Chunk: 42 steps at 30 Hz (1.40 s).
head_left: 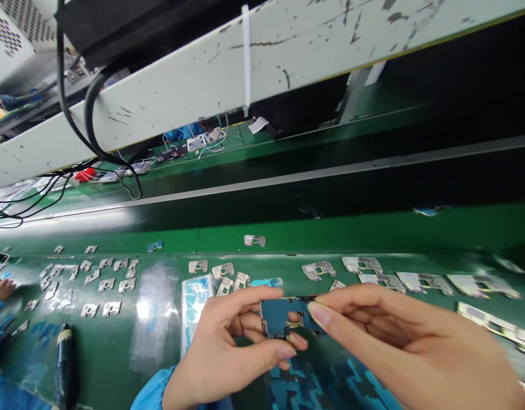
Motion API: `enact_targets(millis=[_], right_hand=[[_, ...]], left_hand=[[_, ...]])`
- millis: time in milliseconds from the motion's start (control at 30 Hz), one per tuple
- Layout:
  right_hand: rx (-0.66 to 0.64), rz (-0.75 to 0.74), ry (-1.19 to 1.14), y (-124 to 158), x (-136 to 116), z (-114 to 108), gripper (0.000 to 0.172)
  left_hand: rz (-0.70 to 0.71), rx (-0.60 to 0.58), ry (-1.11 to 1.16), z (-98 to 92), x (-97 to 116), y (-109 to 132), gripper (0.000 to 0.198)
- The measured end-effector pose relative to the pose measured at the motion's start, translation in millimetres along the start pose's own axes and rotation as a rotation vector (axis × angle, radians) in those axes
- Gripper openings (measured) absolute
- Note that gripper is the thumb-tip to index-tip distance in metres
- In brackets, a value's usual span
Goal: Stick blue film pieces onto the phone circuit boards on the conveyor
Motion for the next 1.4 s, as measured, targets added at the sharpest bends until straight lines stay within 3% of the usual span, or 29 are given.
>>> enact_targets(millis=[200, 333, 533, 800, 900, 1033, 1400], right_hand=[[-0.159, -0.095, -0.021, -8, 2, -1, 0.017], [-0.118, -0.034, -0.030, -2, -2, 0, 0.021], [-0.144, -0.102, -0.040, -1, -6, 2, 0.017], [-0.083, -0.130, -0.008, 2, -7, 1, 0.012], [-0.040, -0.123, 0.032, 3, -5, 0, 0.010], [-0.046, -0.208, 0.092, 2, -2, 2, 0.008], [0.007, -0.335, 0.173, 6, -8, 10, 0.009]], left_hand=[[0.063, -0.038, -0.041, 1.3, 2, 2, 0.047], [0.101, -0.077, -0.081, 3.9, 7, 4, 0.029], [0.123, 0.079, -0.161, 6.6, 10, 5, 0.019], [0.102, 0.148, -0.170, 4.9, 6, 4, 0.017], [0.104, 0.239, -0.182, 6.9, 5, 4, 0.016], [0.109, 0.370, -0.189, 13.0, 4, 6, 0.020], [0.207, 0.520, -0.193, 25.0, -2, 11, 0.016]])
Point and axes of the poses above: each hand's wrist, its own y-axis away from the middle knuckle, its own z-axis out of the palm, x = y × z, the point moved 3 cm from there along -y, towards the middle knuckle, and after that the axes turned 15 degrees about y, right-handed, at the moved point
